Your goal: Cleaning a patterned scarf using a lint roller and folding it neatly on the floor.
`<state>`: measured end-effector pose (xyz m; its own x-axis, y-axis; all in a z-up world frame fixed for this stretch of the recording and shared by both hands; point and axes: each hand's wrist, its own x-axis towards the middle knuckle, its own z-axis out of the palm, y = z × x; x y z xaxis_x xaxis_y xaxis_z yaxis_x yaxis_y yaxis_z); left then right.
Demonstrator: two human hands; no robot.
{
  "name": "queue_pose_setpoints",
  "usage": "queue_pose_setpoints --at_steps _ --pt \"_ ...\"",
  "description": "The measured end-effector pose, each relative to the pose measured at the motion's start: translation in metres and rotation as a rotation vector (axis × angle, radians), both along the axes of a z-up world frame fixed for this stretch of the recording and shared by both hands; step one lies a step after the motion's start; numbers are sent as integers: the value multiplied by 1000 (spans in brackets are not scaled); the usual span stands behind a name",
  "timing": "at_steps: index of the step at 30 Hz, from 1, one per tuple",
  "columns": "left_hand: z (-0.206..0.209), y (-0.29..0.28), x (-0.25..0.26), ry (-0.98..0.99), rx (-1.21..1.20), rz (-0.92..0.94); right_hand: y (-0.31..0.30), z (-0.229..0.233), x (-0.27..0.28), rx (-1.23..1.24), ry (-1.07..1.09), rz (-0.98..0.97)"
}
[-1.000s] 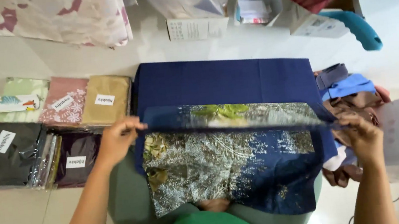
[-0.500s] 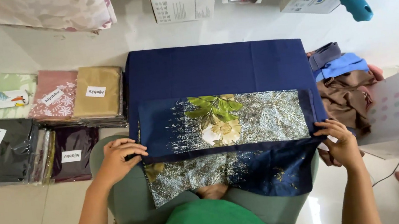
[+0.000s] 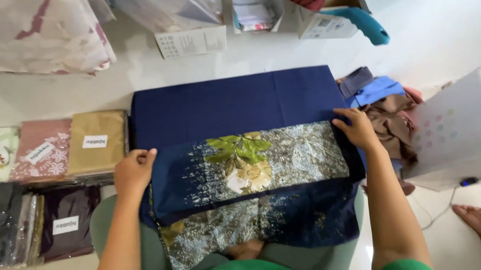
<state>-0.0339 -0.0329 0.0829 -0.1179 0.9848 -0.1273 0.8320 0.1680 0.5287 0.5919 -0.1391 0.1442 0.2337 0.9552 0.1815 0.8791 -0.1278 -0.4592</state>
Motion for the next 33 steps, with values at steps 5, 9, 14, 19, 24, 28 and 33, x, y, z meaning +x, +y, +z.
queue_pose_setpoints --at_steps 5,9,14,19,24,28,33 --pt "-19 9 0 -73 24 32 11 -28 15 -135 -44 -59" --pt "5 2 9 -200 141 4 0 -26 8 49 197 -34" --pt "20 4 15 -453 174 86 -14 -19 0 275 515 -105" --pt "61 45 33 -458 324 116 31 33 -11 384 329 -151" --pt "58 117 62 -280 584 105 123 41 -7 417 -85 -268" --pt "29 156 74 -104 654 99 175 -8 3 400 -270 -266" --pt "-5 175 72 301 652 61 202 -61 3 190 -520 -313"
